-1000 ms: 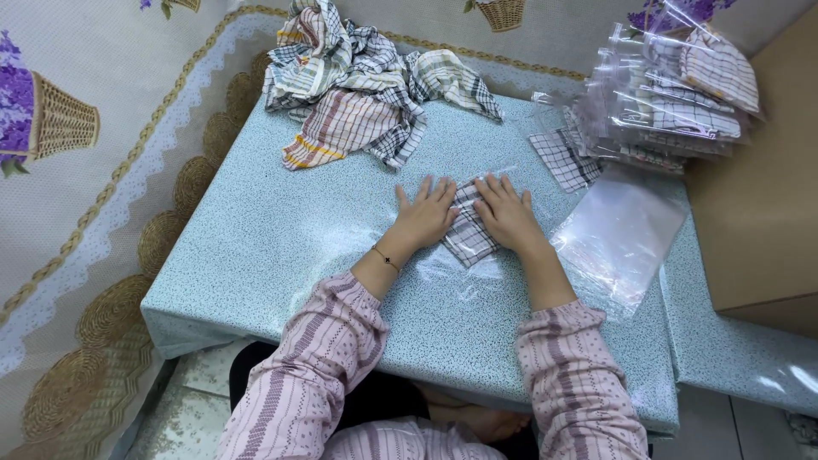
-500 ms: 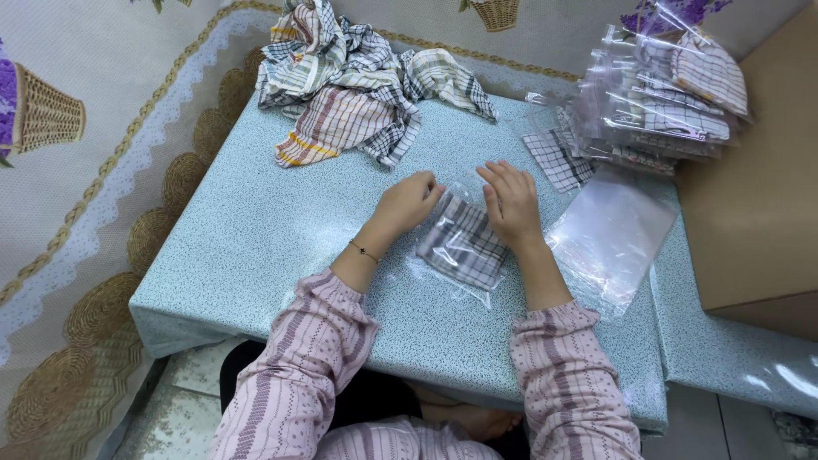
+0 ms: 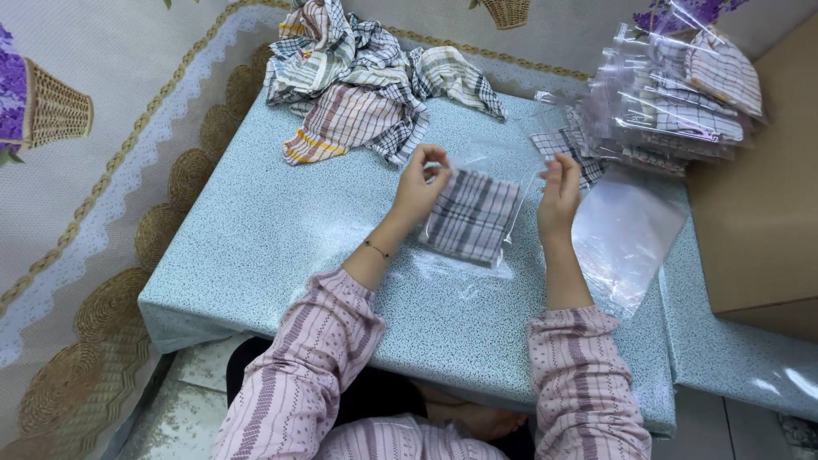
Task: Folding a checkered cloth precisely and placing it into a clear plastic bag for retail packaging.
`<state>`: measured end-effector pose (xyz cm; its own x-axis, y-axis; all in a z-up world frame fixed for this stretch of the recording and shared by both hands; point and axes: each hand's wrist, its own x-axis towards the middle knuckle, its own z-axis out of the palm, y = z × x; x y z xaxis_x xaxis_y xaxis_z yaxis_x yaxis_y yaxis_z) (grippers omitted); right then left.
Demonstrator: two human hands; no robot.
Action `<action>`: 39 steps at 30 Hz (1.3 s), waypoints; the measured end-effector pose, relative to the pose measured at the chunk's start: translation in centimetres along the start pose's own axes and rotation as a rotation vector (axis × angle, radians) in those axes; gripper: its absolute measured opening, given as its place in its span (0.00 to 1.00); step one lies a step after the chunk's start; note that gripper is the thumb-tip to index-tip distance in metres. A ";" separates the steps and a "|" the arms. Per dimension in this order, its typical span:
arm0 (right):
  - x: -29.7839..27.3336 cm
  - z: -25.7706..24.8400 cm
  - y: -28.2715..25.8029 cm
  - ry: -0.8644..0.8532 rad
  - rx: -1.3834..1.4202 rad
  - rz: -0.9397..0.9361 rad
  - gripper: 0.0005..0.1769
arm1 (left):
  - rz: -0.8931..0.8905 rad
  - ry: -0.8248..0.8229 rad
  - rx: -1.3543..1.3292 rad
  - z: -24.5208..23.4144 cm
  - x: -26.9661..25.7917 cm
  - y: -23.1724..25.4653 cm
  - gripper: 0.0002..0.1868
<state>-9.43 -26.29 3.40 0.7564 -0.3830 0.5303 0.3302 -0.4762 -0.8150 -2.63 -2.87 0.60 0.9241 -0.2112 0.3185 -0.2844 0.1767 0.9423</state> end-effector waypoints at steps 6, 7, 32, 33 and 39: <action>-0.1 1.4 1.0 -0.279 0.236 0.045 0.20 | 0.247 0.006 -0.316 -1.6 0.1 3.6 0.27; -0.2 1.5 1.3 -0.279 0.237 0.044 0.20 | 0.248 0.006 -0.316 -1.7 0.1 3.9 0.27; -1.5 1.7 -3.9 -0.475 0.271 0.237 0.15 | 0.027 0.053 -0.204 -2.5 0.7 2.6 0.15; -1.6 1.9 -3.7 -0.456 0.236 0.232 0.14 | 0.077 0.040 -0.173 -2.4 0.5 2.9 0.21; 1.4 -0.9 -1.3 0.219 0.164 -0.048 0.03 | -0.013 -0.019 0.868 -1.9 -0.6 3.4 0.27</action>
<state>-9.30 -26.89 5.43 0.6037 -0.5337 0.5922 0.4631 -0.3698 -0.8055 -3.68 -0.31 3.36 0.9265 -0.2250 0.3015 -0.3749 -0.6202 0.6891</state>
